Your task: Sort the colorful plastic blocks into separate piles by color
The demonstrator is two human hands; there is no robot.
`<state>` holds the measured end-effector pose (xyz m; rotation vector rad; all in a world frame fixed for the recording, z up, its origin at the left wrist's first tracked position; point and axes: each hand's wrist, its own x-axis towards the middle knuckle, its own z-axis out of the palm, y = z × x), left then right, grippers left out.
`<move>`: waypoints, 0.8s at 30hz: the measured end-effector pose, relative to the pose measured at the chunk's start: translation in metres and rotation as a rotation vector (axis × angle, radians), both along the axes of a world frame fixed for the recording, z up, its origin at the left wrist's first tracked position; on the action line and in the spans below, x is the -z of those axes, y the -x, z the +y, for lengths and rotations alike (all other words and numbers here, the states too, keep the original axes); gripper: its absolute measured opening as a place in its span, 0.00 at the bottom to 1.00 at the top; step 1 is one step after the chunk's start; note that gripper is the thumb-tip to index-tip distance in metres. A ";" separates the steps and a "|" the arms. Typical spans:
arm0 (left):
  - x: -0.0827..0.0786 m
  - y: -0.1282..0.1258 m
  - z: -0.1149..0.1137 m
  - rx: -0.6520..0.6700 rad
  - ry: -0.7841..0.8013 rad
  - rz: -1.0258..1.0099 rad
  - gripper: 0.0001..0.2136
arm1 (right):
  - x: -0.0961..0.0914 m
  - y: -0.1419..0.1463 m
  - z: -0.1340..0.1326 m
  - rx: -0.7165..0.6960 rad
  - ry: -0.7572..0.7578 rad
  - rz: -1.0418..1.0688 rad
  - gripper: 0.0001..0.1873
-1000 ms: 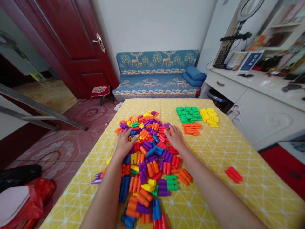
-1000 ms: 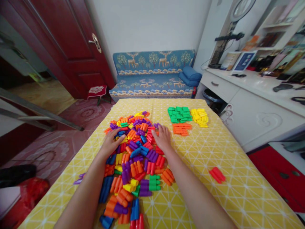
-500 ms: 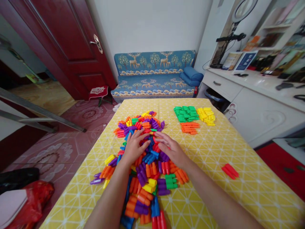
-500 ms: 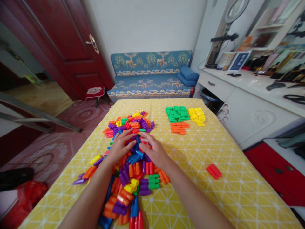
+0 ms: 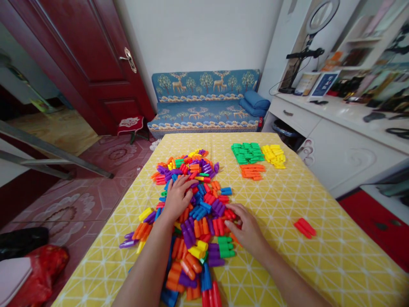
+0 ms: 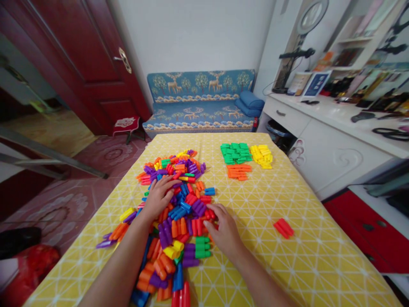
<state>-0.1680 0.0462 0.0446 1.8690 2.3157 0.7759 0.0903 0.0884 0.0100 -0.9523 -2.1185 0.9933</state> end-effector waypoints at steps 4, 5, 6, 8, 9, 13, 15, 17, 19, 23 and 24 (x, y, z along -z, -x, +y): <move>0.000 0.002 -0.001 0.017 0.000 -0.016 0.21 | -0.002 0.005 0.006 -0.049 -0.060 0.058 0.21; 0.001 0.003 -0.001 0.021 -0.001 -0.020 0.21 | -0.003 0.005 0.011 -0.042 -0.097 0.056 0.21; 0.001 0.003 -0.001 0.023 -0.002 -0.023 0.21 | -0.005 0.006 0.017 -0.031 -0.140 0.043 0.21; 0.001 0.003 0.000 0.021 -0.007 -0.023 0.21 | -0.010 0.010 0.027 -0.017 -0.207 -0.010 0.19; 0.002 0.003 0.000 0.019 -0.009 -0.024 0.21 | -0.013 0.014 0.031 -0.020 -0.221 -0.046 0.18; 0.001 0.003 0.000 0.018 -0.011 -0.032 0.21 | -0.023 0.031 0.036 -0.049 -0.179 -0.176 0.16; 0.001 0.003 0.000 0.021 -0.010 -0.034 0.21 | -0.026 0.037 0.034 -0.054 -0.147 -0.231 0.19; 0.001 0.003 0.000 0.018 -0.012 -0.031 0.21 | -0.026 0.039 0.034 -0.065 -0.119 -0.270 0.25; 0.002 0.003 0.000 0.013 -0.016 -0.027 0.21 | -0.025 0.039 0.036 -0.089 -0.105 -0.288 0.29; 0.002 0.003 0.000 0.014 -0.010 -0.026 0.20 | -0.022 0.038 0.041 -0.118 -0.138 -0.341 0.28; 0.002 0.003 0.000 0.014 -0.009 -0.025 0.20 | -0.022 0.038 0.042 -0.112 -0.143 -0.361 0.28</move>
